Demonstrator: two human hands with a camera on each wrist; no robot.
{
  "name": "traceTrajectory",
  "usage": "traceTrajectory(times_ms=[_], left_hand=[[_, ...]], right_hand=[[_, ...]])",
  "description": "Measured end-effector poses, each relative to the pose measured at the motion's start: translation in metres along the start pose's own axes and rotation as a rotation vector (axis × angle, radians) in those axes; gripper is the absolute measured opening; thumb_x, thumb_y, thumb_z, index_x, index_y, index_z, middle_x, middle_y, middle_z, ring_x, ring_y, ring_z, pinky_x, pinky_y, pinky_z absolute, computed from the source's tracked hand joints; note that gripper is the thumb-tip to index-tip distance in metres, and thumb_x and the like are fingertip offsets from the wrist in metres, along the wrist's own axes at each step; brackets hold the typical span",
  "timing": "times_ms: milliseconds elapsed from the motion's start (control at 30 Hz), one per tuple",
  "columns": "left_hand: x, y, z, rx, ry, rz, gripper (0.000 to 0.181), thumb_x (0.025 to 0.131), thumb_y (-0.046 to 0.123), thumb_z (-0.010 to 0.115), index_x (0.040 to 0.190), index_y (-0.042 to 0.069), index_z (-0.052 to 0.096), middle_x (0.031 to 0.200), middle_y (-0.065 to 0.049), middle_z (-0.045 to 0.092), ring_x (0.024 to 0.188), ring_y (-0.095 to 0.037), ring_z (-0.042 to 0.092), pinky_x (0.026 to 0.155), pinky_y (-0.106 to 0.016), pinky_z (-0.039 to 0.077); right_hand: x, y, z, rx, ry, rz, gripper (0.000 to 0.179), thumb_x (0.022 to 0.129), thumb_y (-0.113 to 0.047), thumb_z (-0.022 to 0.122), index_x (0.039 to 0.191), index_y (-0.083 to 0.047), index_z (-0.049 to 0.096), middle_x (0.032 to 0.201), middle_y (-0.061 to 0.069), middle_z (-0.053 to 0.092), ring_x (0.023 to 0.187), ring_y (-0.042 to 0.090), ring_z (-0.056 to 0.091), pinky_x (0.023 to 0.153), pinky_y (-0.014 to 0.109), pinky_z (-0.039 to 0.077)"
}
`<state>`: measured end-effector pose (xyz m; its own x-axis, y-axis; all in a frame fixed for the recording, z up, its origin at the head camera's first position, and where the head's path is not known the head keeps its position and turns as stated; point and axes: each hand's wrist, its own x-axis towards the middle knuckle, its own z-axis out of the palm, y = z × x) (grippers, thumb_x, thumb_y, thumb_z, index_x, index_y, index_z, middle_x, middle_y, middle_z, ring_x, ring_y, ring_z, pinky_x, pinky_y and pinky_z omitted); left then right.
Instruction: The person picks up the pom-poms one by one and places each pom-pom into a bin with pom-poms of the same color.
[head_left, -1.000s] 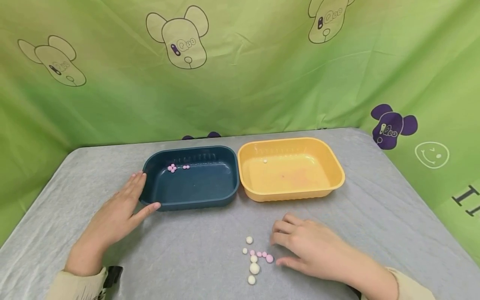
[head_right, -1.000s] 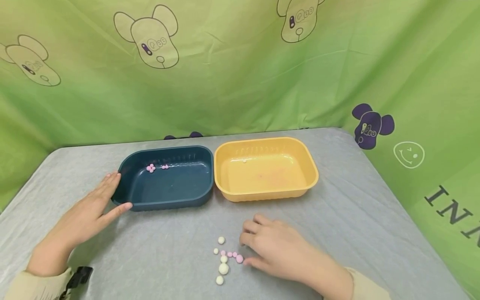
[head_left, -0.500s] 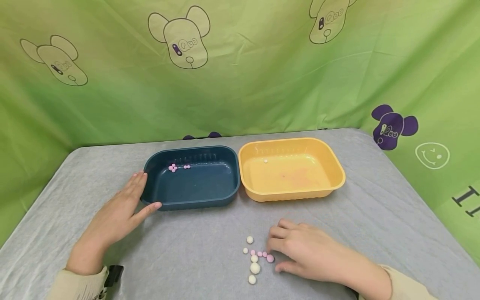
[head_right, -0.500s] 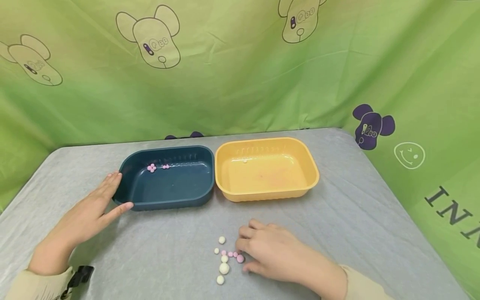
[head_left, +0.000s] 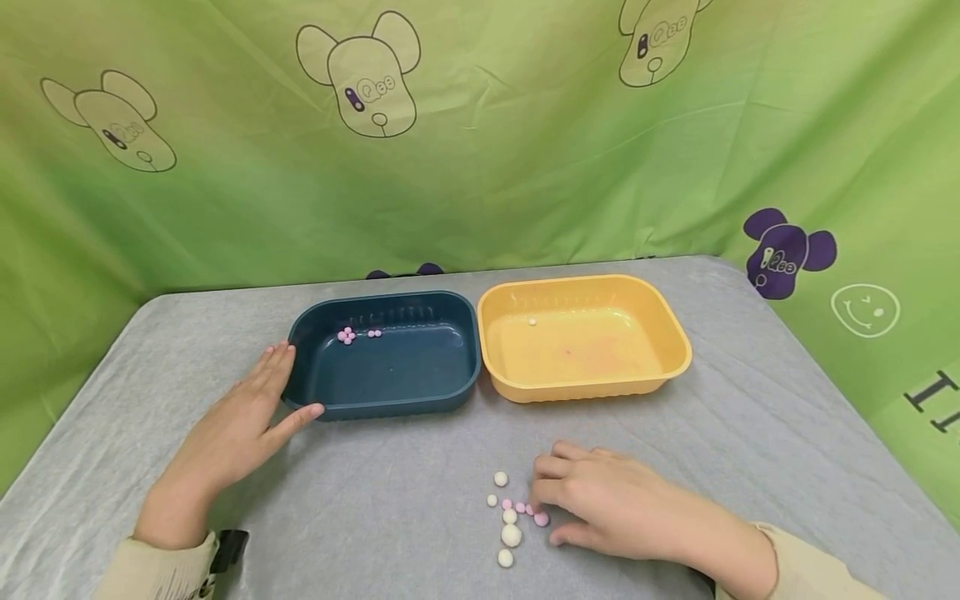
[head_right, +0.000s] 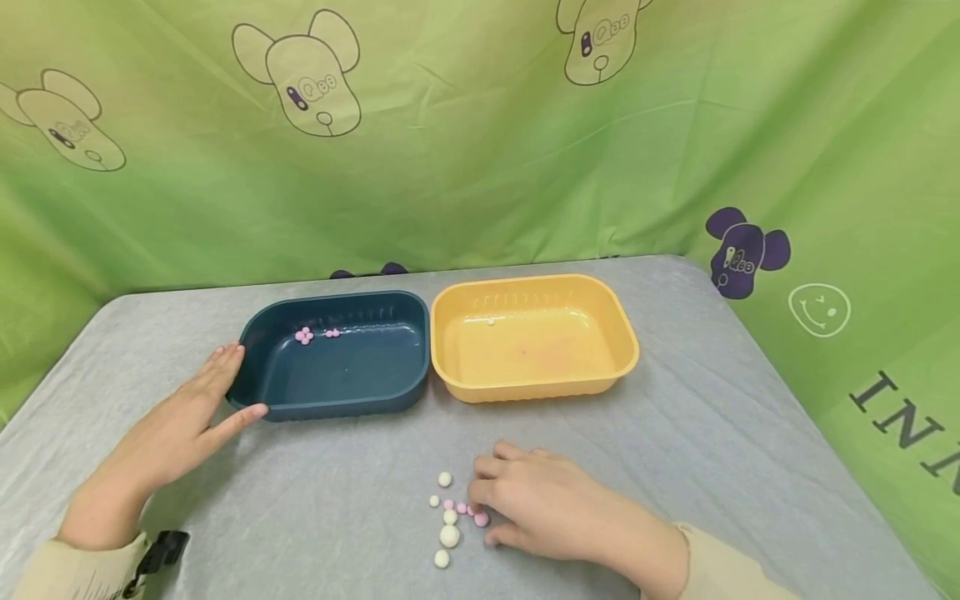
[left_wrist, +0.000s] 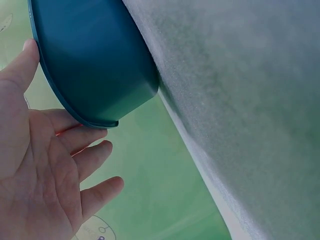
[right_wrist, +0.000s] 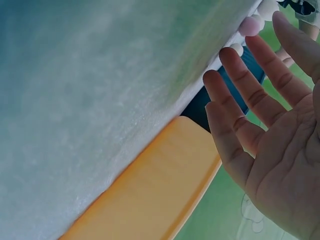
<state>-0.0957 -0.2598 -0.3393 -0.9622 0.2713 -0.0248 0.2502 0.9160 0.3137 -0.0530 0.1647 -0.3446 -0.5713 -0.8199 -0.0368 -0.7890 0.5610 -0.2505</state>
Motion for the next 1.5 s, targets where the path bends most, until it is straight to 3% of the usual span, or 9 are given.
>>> traceTrajectory(times_ms=[367, 600, 900, 1500], left_hand=[[0.000, 0.000, 0.001, -0.005, -0.003, 0.003, 0.093, 0.099, 0.059, 0.047, 0.158, -0.002, 0.009, 0.166, -0.021, 0.008, 0.154, -0.041, 0.009, 0.118, -0.063, 0.022], [-0.001, 0.000, 0.000, -0.009, -0.009, 0.001, 0.093, 0.099, 0.059, 0.047, 0.158, -0.002, 0.009, 0.166, -0.022, 0.007, 0.154, -0.041, 0.009, 0.118, -0.063, 0.021], [0.000, 0.000, 0.001, -0.018, -0.016, 0.001, 0.093, 0.099, 0.059, 0.047, 0.158, -0.001, 0.008, 0.166, -0.022, 0.007, 0.154, -0.041, 0.008, 0.118, -0.063, 0.020], [-0.001, 0.000, -0.001, -0.019, -0.003, -0.002, 0.093, 0.099, 0.059, 0.047, 0.158, -0.001, 0.009, 0.166, -0.021, 0.008, 0.154, -0.041, 0.010, 0.119, -0.062, 0.021]], right_hand=[[0.002, 0.001, 0.002, 0.077, -0.022, -0.028, 0.023, 0.080, -0.039, 0.078, 0.092, -0.034, 0.059, 0.092, -0.023, 0.051, 0.086, -0.002, 0.044, 0.063, 0.017, 0.039], [0.008, 0.002, 0.004, 0.184, -0.083, -0.023, 0.026, 0.082, -0.029, 0.079, 0.087, -0.029, 0.054, 0.086, -0.022, 0.048, 0.087, -0.004, 0.045, 0.073, 0.016, 0.042], [0.014, 0.003, 0.006, 0.275, -0.091, -0.049, 0.027, 0.082, -0.019, 0.079, 0.083, -0.024, 0.053, 0.079, -0.019, 0.047, 0.078, -0.005, 0.046, 0.070, 0.014, 0.041], [0.015, 0.006, 0.006, 0.343, -0.101, 0.025, 0.022, 0.085, -0.014, 0.077, 0.080, -0.023, 0.058, 0.076, -0.016, 0.048, 0.071, -0.006, 0.044, 0.064, 0.014, 0.041]])
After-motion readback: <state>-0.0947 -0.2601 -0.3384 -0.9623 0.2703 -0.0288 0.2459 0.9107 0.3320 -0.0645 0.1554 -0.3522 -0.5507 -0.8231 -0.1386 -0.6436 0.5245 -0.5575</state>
